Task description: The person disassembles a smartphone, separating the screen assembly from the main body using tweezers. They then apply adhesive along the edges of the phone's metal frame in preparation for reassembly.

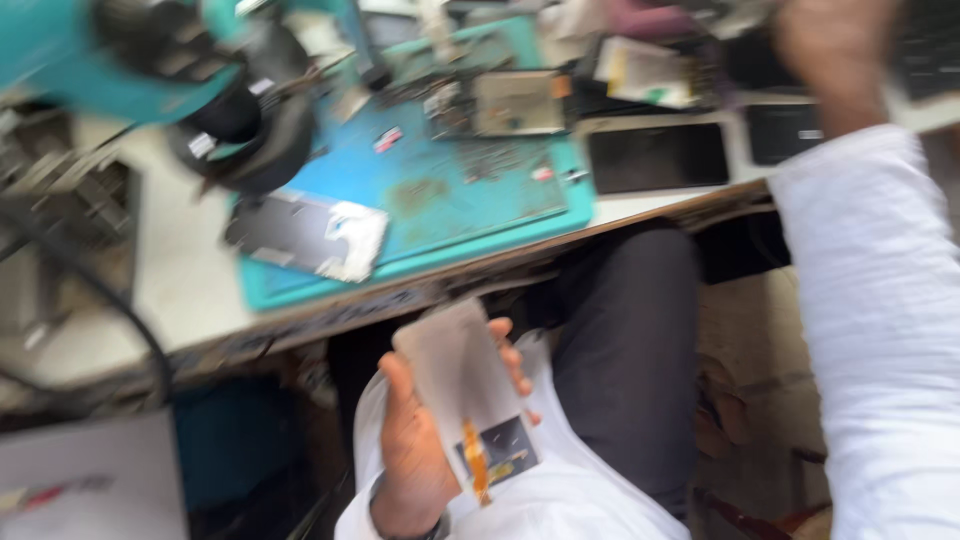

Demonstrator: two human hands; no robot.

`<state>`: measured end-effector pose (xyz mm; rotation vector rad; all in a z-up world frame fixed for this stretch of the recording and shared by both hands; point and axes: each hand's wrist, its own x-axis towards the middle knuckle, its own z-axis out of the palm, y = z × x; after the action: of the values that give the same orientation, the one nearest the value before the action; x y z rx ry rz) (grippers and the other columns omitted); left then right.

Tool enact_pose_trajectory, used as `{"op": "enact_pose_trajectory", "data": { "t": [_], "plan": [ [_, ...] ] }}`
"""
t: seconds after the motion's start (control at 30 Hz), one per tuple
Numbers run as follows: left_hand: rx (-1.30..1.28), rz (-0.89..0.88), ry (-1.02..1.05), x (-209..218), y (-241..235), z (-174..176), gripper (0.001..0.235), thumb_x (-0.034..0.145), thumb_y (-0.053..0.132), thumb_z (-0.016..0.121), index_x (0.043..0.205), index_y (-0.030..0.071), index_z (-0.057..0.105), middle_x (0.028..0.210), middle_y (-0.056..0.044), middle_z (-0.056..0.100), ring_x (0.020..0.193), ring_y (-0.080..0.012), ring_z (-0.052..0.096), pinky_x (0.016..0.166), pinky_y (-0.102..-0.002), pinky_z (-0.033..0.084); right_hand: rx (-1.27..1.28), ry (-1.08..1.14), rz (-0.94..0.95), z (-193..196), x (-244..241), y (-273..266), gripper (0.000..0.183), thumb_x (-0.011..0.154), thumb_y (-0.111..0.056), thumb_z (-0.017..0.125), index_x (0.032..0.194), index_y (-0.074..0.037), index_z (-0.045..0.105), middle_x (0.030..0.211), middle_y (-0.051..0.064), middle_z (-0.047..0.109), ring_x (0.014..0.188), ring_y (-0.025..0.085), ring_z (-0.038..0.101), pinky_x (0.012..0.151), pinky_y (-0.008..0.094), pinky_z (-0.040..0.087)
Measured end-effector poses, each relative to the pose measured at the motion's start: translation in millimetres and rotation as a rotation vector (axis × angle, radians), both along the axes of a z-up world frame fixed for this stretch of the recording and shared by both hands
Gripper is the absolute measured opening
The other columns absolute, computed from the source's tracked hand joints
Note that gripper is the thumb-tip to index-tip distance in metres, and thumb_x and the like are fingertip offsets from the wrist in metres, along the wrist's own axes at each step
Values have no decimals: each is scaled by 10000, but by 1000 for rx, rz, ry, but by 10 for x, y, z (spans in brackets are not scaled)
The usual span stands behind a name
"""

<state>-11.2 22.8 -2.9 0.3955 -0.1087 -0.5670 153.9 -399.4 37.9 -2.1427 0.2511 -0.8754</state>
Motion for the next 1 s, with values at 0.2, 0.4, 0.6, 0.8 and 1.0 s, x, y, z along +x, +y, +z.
{"op": "enact_pose_trajectory", "data": {
  "t": [0.2, 0.4, 0.6, 0.8, 1.0],
  "plan": [
    [-116, 153, 48, 14, 194, -85, 918, 1064, 712, 322, 1528, -76, 405, 1235, -188, 622, 1133, -299, 670, 979, -470, 580, -71, 126, 235, 99, -1550, 1493, 261, 1010, -215, 687, 1103, 27, 711, 980, 199, 763, 898, 224, 732, 820, 337, 589],
    [143, 325, -114, 43, 231, -114, 884, 1051, 684, 347, 1571, -28, 393, 1500, -166, 534, 1286, -237, 582, 1100, -388, 508, 1065, 365, 910, -657, -1917, 2588, 392, 975, -176, 696, 1230, 118, 649, 1087, 222, 748, 964, 230, 739, 859, 345, 604],
    [308, 313, -223, 30, 340, -152, 747, 1087, 600, 395, 1557, 19, 408, 1494, -127, 535, 1348, -182, 567, 1146, -324, 483, 1439, 483, 821, -881, -1992, 2674, 238, 1038, -45, 636, 1186, 141, 628, 1040, 193, 735, 924, 184, 716, 818, 312, 588],
    [472, 307, -308, 195, 759, -54, 547, 1042, 118, 597, 1548, -20, 445, 1267, -103, 667, 1000, -144, 684, 813, -284, 594, 1428, 403, 799, -574, -1932, 2617, 207, 1071, -38, 597, 1180, 135, 632, 1030, 206, 730, 915, 200, 742, 800, 313, 623],
    [644, 313, -402, 122, 797, 319, 589, 1007, 11, 673, 1554, -29, 460, 1253, -122, 665, 1000, -115, 683, 827, -248, 610, 1504, 357, 858, -364, -2005, 2658, 220, 1084, 1, 589, 1212, 176, 625, 1041, 255, 729, 911, 238, 757, 773, 320, 637]
  ]
}}
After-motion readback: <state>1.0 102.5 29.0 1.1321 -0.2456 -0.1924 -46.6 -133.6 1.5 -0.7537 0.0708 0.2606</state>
